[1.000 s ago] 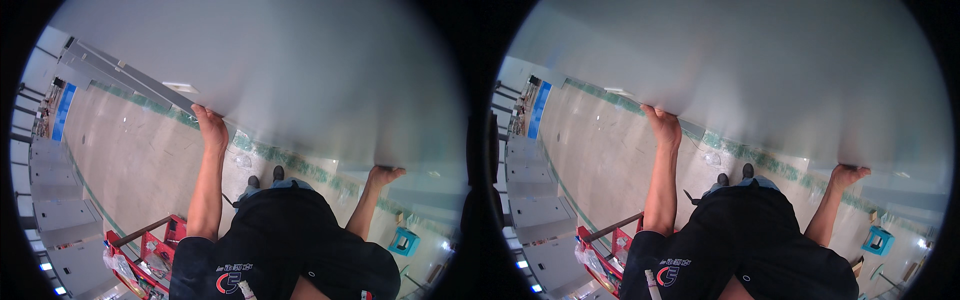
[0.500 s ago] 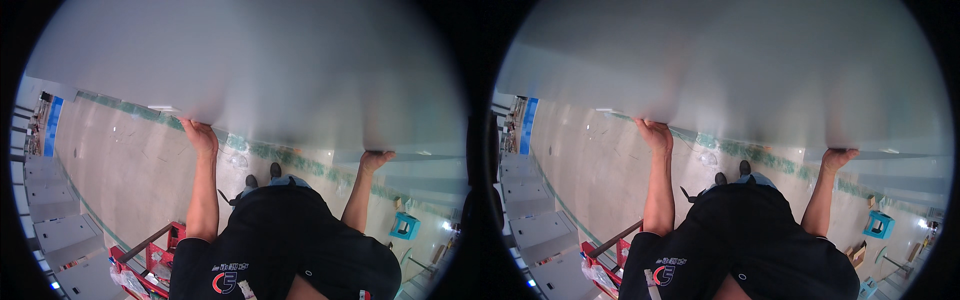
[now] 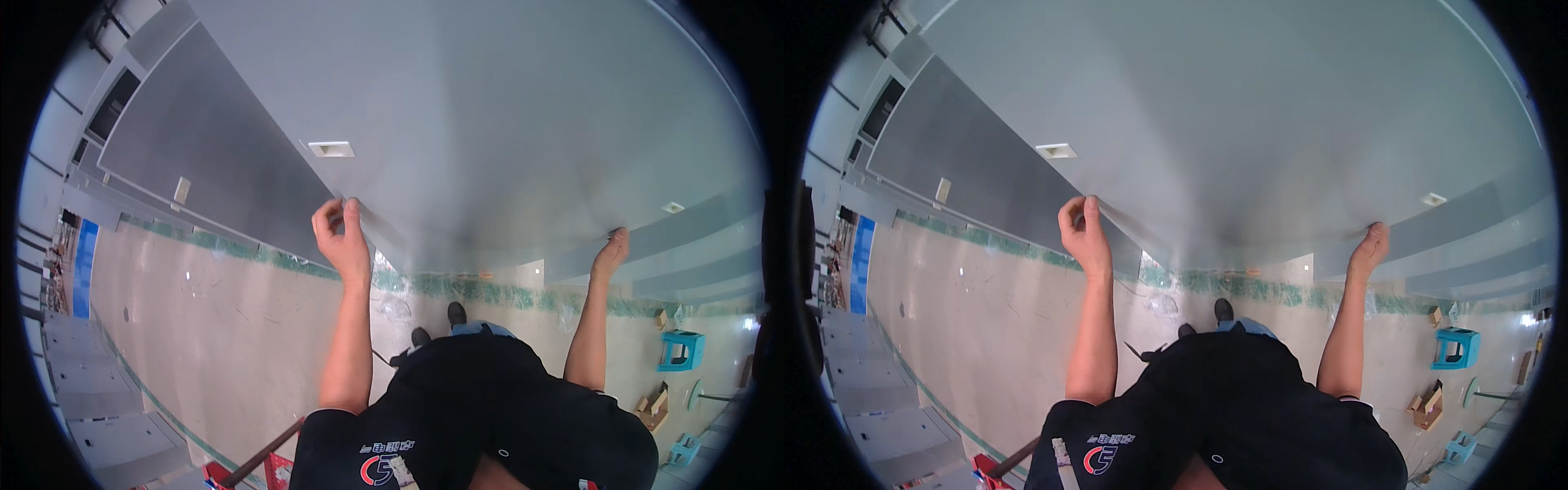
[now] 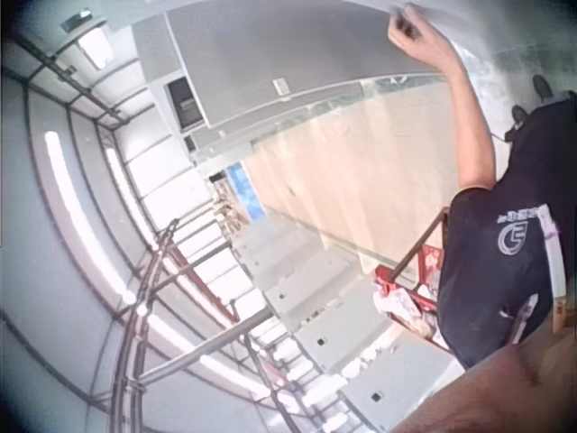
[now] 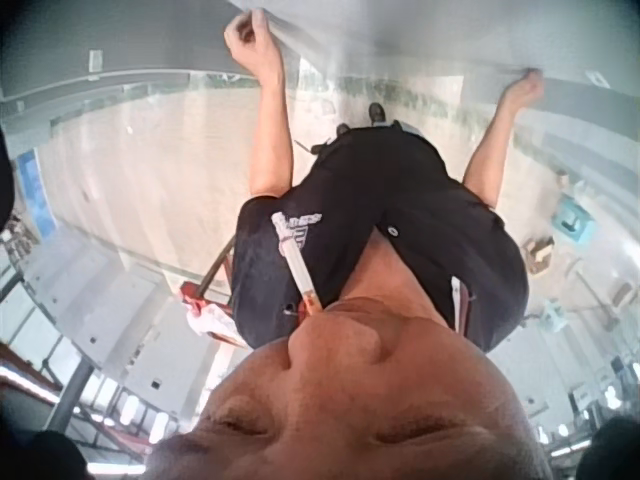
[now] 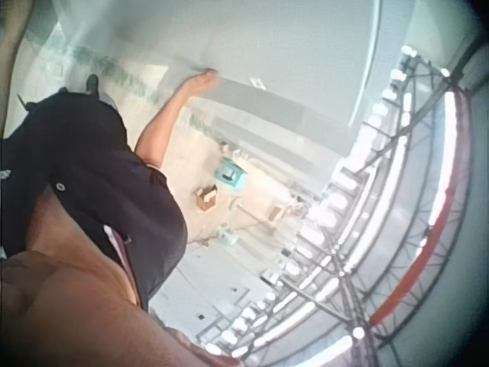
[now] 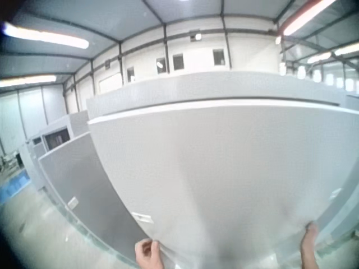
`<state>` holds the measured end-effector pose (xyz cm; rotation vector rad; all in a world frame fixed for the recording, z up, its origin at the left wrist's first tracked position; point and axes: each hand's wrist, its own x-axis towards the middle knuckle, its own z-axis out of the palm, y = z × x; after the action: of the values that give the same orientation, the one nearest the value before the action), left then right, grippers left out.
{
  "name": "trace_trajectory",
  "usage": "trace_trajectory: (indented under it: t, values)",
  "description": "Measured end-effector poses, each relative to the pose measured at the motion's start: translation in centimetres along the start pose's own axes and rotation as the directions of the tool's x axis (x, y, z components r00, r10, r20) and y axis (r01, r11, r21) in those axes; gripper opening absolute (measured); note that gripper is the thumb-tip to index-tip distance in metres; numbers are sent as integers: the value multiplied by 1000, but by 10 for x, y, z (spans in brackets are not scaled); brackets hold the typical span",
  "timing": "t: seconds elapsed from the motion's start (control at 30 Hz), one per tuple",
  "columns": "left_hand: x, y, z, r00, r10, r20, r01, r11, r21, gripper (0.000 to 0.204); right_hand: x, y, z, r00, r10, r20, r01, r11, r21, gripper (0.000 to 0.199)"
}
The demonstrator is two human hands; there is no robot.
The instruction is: The person walks through a warehouse and repeatedly opens and closes the doors of several large gray electrical cabinets. The person handles the cabinet doors by hand, opening them to reveal internal wiring and then closing them again.
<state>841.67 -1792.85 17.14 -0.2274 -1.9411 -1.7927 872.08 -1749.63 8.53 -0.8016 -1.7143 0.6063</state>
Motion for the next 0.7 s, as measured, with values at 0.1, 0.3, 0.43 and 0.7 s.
trace_trajectory:
  t: [0.1, 0.3, 0.43, 0.7]
  values:
    - [3, 6, 2, 994, -51, 96, 54, 998, -34, 19, 11, -96, 10, 998, 49, -35, -52, 995, -90, 32]
    - [29, 33, 57, 973, 172, 156, -157, 982, -100, 17, 42, -119, 60, 991, 65, 117, -96, 954, 284, 25]
    - [33, 53, 44, 967, 201, 154, -180, 973, -143, 30, 39, -118, 59, 990, 47, 136, -88, 945, 315, 20]
    - [51, 72, 81, 920, 359, 156, -363, 932, 0, 61, 99, -177, 43, 987, 13, -160, 56, 908, 415, 64]
